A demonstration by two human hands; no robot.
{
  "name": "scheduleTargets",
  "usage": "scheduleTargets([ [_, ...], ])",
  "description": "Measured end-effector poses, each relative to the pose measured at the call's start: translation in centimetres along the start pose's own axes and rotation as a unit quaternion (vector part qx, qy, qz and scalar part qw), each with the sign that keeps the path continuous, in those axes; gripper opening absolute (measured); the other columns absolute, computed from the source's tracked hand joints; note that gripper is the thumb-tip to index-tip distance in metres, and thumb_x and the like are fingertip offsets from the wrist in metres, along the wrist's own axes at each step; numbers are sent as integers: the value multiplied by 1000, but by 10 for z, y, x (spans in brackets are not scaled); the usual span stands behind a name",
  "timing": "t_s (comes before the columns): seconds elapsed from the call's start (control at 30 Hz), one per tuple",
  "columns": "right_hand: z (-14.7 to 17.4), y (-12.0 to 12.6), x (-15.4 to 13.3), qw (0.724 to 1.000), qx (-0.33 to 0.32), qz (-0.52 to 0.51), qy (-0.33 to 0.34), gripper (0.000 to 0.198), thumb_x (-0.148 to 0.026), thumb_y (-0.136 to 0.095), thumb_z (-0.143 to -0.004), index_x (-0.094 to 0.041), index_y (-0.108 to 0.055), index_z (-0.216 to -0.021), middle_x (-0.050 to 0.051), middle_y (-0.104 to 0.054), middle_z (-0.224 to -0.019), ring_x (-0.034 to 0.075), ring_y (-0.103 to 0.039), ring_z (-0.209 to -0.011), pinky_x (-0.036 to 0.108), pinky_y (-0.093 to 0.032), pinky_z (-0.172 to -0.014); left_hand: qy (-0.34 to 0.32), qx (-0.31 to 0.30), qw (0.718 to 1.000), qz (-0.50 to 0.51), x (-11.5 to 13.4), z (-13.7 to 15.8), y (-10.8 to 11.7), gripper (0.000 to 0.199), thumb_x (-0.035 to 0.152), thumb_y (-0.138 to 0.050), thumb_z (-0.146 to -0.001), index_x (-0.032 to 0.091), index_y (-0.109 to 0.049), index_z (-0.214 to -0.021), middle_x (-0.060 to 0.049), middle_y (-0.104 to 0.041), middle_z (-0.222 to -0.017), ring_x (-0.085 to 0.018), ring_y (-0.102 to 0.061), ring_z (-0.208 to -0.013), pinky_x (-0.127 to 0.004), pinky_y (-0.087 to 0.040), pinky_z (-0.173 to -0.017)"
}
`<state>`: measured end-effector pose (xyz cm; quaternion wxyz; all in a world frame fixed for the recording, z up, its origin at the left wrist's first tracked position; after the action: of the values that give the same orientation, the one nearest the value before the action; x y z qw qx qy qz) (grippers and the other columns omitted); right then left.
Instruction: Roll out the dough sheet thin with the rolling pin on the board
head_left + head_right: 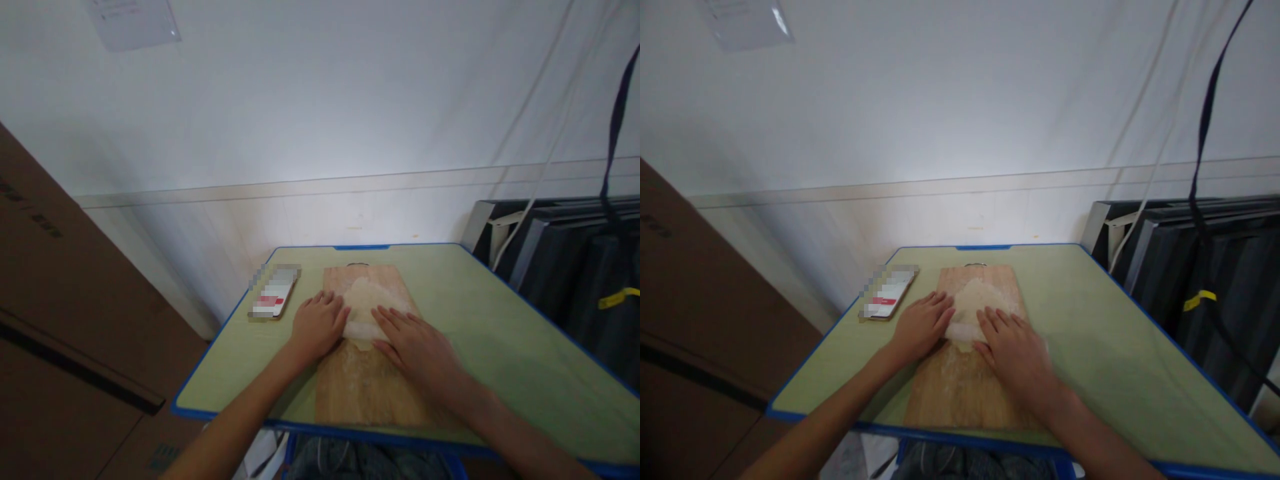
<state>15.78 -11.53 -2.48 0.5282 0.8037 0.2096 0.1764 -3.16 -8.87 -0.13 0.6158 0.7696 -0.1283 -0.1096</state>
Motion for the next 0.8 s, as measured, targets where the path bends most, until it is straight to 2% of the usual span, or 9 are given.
scheduleTargets([
  [0.2, -25, 0, 24, 999, -41, 2, 0, 43, -36, -34, -95, -13, -56, -123, 14, -56, -127, 27, -50, -120, 47, -38, -100, 6, -42, 998, 50, -8, -66, -7, 53, 41, -17, -96, 16, -64, -100, -12, -65, -108, -23, -60, -102, -36, -47, -83],
  [0.3, -26, -2, 25, 999, -32, 4, 2, 42, -36, -34, -95, -13, -57, -121, 14, -57, -126, 27, -50, -120, 49, -36, -101, -3, -32, 998, 52, -10, -78, -8, 49, 37, -21, -96, 15, -65, -96, -10, -66, -108, -22, -60, -102, -33, -47, -83],
  [0.4, -17, -6, 13, 1000, -13, 18, -3, 42, -34, -42, -92, -9, -57, -121, 17, -58, -124, 27, -53, -116, 47, -40, -99, -10, -29, 998, 46, -10, -66, -7, 43, 36, -25, -95, 16, -64, -100, -10, -65, -108, -21, -60, -101, -33, -47, -83],
  [0.5, -1, -8, -7, 999, 24, 36, -13, 45, -35, -50, -88, -5, -57, -120, 21, -57, -124, 30, -57, -111, 46, -45, -94, -29, -24, 999, 30, -8, -33, -4, 41, 34, -26, -95, 18, -63, -102, -8, -65, -109, -20, -58, -105, -34, -44, -90],
  [0.67, 28, -6, -36, 995, 86, 26, 33, 47, -39, -50, -86, -6, -58, -119, 21, -61, -118, 29, -61, -104, 39, -52, -84, -31, 4, 999, 30, -10, 18, -1, 37, 31, -29, -94, 20, -53, -120, -8, -52, -131, -24, -42, -126, -42, -37, -101],
  [0.73, 33, -7, -37, 994, 86, 19, 58, 50, -42, -47, -87, -5, -57, -120, 21, -60, -120, 28, -61, -105, 37, -52, -84, -28, -5, 999, 31, -9, 21, -1, 38, 31, -30, -93, 20, -51, -123, -8, -49, -135, -25, -37, -130, -44, -36, -103],
  [0.8, 32, -9, -30, 995, 76, 17, 68, 54, -45, -45, -88, -5, -55, -122, 21, -56, -125, 28, -58, -110, 38, -51, -88, -16, -14, 1000, 21, -6, 12, -1, 38, 32, -29, -94, 21, -53, -121, -8, -51, -132, -25, -41, -127, -47, -34, -103],
])
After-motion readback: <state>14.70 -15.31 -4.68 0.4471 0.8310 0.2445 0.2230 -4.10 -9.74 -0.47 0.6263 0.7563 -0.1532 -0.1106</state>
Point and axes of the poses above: each hand's wrist, its own z-axis away from the middle knuckle, its own y-axis out of the back of the hand, x = y × z, the point moved 1 cm from there along -z, towards the middle knuckle
